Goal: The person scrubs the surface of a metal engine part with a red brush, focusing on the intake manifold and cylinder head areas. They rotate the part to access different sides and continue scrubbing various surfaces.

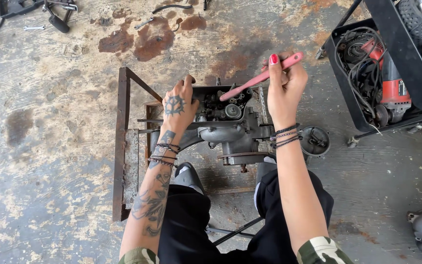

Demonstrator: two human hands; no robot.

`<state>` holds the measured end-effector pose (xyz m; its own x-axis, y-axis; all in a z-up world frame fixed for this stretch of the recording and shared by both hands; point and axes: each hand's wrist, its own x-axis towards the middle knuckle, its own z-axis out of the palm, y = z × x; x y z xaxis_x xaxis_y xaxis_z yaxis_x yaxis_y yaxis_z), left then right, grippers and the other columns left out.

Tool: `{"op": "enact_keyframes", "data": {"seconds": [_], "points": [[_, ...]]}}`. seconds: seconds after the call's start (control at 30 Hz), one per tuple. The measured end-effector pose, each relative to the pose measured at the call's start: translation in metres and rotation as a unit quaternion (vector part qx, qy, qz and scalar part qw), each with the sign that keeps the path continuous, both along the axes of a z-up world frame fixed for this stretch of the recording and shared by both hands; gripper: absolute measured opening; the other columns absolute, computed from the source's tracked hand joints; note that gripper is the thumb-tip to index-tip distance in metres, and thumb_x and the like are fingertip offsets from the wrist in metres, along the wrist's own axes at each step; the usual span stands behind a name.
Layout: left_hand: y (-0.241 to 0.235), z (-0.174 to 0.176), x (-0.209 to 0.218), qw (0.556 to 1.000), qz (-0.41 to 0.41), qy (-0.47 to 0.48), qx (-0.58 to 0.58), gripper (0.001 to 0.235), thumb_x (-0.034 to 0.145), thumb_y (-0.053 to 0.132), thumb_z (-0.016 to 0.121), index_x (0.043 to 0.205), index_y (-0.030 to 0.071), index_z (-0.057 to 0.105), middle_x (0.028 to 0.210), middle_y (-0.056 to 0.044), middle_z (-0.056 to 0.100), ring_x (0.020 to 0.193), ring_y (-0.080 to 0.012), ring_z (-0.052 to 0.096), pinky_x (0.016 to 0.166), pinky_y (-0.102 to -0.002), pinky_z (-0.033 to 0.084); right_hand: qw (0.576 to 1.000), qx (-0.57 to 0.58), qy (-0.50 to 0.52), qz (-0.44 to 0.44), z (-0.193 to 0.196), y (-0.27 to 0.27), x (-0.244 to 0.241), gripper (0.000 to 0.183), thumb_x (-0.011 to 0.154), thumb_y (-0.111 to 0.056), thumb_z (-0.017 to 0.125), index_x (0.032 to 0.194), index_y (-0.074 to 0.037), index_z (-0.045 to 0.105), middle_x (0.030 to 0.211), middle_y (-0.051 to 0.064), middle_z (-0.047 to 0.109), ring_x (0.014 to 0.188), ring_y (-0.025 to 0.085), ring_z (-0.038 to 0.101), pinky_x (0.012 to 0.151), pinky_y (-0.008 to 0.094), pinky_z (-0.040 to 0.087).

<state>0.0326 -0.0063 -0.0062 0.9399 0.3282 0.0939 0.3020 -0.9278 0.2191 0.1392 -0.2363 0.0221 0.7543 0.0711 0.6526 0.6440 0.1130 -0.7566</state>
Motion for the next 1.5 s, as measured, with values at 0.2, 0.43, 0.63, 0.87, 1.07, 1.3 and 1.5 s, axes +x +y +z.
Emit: {"op": "enact_keyframes", "data": {"seconds": [0.2, 0.43, 0.63, 0.87, 1.07, 1.3, 1.5], "points": [[0.002, -0.003, -0.003, 0.997, 0.006, -0.049, -0.059, 0.046, 0.083, 0.017, 0.074, 0.121, 0.008, 0.05, 0.108, -0.022, 0.069, 0.092, -0.0527, 0.07, 0.077, -0.064, 0.058, 1.0, 0.003, -0.015, -0.011, 0.009, -0.012, 0.003, 0.026, 0.112, -0.02, 0.053, 0.093, -0.004, 0.06, 0.084, 0.015, 0.065, 0.076, 0.023, 0.067, 0.072, 0.034, 0.057], [0.003, -0.017, -0.001, 0.997, 0.067, -0.025, 0.036, 0.045, 0.078, 0.035, 0.08, 0.112, 0.014, 0.059, 0.097, -0.011, 0.07, 0.086, -0.0413, 0.073, 0.071, -0.054, 0.06, 1.0, 0.02, -0.001, -0.01, 0.005, -0.014, 0.007, 0.023, 0.112, -0.017, 0.054, 0.094, -0.003, 0.058, 0.086, 0.014, 0.065, 0.077, 0.02, 0.068, 0.073, 0.034, 0.057], [-0.004, -0.005, -0.003, 0.994, 0.099, -0.024, 0.046, 0.044, 0.078, 0.039, 0.081, 0.105, 0.01, 0.061, 0.09, -0.012, 0.071, 0.082, -0.0422, 0.074, 0.068, -0.053, 0.06, 1.0, 0.023, 0.008, 0.012, 0.006, -0.008, 0.003, 0.023, 0.112, -0.017, 0.055, 0.095, -0.003, 0.059, 0.086, 0.014, 0.065, 0.077, 0.021, 0.068, 0.074, 0.034, 0.057], [-0.004, -0.007, 0.006, 0.992, 0.11, 0.029, 0.055, 0.055, 0.08, 0.054, 0.083, 0.101, 0.009, 0.058, 0.084, -0.012, 0.069, 0.072, -0.0312, 0.07, 0.057, -0.044, 0.054, 0.998, -0.029, 0.054, 0.001, 0.016, -0.006, -0.009, 0.029, 0.111, -0.02, 0.055, 0.087, -0.003, 0.057, 0.085, 0.011, 0.067, 0.073, 0.022, 0.071, 0.063, 0.029, 0.053], [-0.005, 0.006, -0.003, 0.995, 0.005, -0.085, -0.045, 0.052, 0.08, 0.013, 0.086, 0.118, 0.004, 0.051, 0.099, -0.02, 0.072, 0.071, -0.032, 0.072, 0.053, -0.043, 0.058, 0.998, -0.044, 0.046, 0.013, 0.019, -0.009, -0.009, 0.03, 0.111, -0.019, 0.053, 0.092, 0.001, 0.065, 0.087, 0.012, 0.069, 0.074, 0.022, 0.071, 0.067, 0.031, 0.055], [-0.002, -0.015, 0.001, 0.987, 0.084, -0.118, -0.065, 0.055, 0.09, 0.049, 0.069, 0.12, 0.005, 0.058, 0.107, -0.015, 0.069, 0.097, -0.0319, 0.066, 0.074, -0.043, 0.056, 0.998, -0.028, 0.051, 0.008, 0.013, -0.011, -0.003, 0.025, 0.111, -0.021, 0.055, 0.096, -0.002, 0.059, 0.09, 0.013, 0.069, 0.073, 0.022, 0.07, 0.068, 0.033, 0.06], [-0.003, -0.01, 0.002, 0.995, 0.094, -0.031, 0.025, 0.041, 0.082, 0.031, 0.08, 0.106, 0.004, 0.061, 0.088, -0.018, 0.072, 0.082, -0.0444, 0.074, 0.068, -0.053, 0.062, 1.0, -0.003, 0.003, 0.023, -0.008, -0.009, 0.012, 0.023, 0.112, -0.014, 0.057, 0.094, -0.001, 0.06, 0.085, 0.016, 0.068, 0.073, 0.023, 0.071, 0.062, 0.034, 0.061]]}}
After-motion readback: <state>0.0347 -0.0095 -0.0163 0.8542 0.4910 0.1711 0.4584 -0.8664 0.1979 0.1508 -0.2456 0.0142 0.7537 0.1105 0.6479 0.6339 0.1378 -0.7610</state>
